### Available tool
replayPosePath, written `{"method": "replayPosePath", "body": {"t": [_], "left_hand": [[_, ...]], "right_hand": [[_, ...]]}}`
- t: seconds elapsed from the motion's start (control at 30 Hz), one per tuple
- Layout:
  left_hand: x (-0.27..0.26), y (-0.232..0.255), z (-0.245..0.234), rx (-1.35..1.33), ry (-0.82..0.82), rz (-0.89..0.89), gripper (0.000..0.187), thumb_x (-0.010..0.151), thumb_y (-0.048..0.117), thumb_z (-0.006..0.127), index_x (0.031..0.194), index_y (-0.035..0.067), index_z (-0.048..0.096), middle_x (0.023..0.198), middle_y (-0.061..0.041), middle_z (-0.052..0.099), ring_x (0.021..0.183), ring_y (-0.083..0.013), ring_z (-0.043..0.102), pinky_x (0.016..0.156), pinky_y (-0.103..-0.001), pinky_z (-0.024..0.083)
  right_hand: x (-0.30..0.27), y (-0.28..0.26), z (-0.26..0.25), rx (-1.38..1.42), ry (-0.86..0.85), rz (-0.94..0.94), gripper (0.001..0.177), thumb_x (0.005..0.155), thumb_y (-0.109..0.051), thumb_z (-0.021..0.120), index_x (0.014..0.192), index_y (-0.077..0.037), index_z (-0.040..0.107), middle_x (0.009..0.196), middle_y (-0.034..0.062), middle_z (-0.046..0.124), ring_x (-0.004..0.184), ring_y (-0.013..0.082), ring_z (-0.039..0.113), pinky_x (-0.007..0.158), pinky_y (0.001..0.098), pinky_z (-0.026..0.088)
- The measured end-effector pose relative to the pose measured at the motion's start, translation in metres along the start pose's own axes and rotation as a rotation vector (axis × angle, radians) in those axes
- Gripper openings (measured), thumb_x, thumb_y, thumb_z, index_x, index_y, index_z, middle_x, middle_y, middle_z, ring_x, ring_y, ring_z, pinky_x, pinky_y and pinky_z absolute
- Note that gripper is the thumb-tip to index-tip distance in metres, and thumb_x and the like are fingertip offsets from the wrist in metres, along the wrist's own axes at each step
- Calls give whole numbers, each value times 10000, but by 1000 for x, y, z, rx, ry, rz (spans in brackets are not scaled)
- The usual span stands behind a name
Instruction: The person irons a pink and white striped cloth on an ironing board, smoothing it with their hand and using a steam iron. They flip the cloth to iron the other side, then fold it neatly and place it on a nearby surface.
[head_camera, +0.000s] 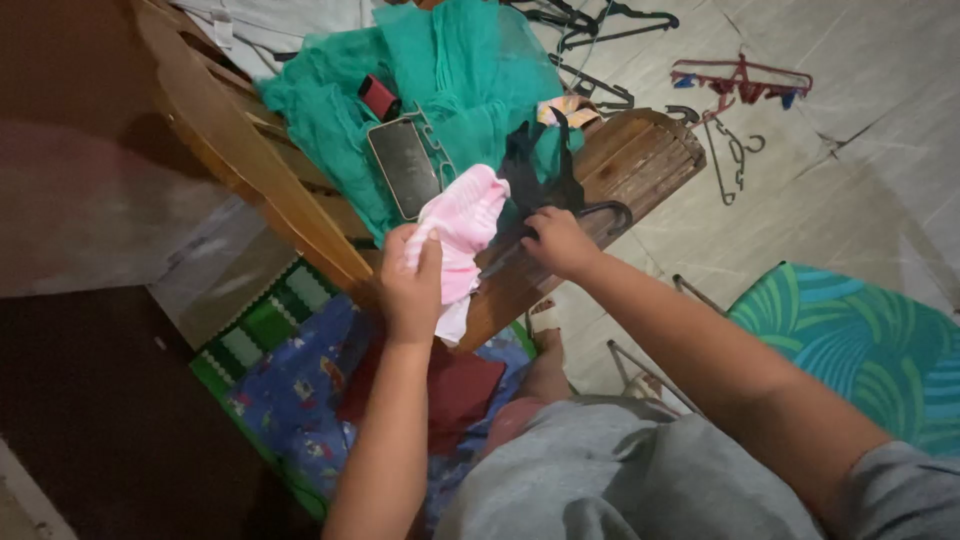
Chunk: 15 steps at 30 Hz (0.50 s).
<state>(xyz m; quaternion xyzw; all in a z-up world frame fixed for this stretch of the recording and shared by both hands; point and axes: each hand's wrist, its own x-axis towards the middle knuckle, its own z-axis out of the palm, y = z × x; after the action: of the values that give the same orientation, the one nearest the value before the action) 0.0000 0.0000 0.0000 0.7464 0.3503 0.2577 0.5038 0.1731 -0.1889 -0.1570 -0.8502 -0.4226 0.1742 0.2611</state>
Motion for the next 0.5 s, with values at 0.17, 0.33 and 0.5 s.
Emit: {"method": "replayPosePath", "body": {"t": [0.17, 0.33, 0.5], "left_hand": [[-6, 22, -15, 238, 30, 384, 228, 943, 122, 732, 1145, 26, 690, 1087, -146, 682, 1024, -331, 676, 914, -418, 547], [2, 16, -24, 468, 27, 315, 257, 898, 174, 740, 1114, 33, 747, 1056, -193, 623, 954, -354, 638, 824, -430, 528], [-3, -6, 15, 704, -240, 242, 233, 1005, 98, 549, 1186, 44, 685, 1144, -150, 672, 1107, -353, 609, 995, -494, 461]], "right_hand": [[5, 4, 12, -45, -60, -70, 324, 910, -261, 689, 1159, -55, 708, 1213, 170, 678, 1209, 381, 581, 1033, 490, 427], [-6, -12, -5, -111, -172, -204, 349, 844, -211, 667, 1177, -120, 719, 1191, 156, 674, 1245, 371, 552, 1026, 513, 377], [-29, -8, 9, -252, -306, -95, 466, 779, -157, 681, 1243, -193, 695, 1408, 198, 559, 1310, 488, 461, 1097, 499, 390]]}}
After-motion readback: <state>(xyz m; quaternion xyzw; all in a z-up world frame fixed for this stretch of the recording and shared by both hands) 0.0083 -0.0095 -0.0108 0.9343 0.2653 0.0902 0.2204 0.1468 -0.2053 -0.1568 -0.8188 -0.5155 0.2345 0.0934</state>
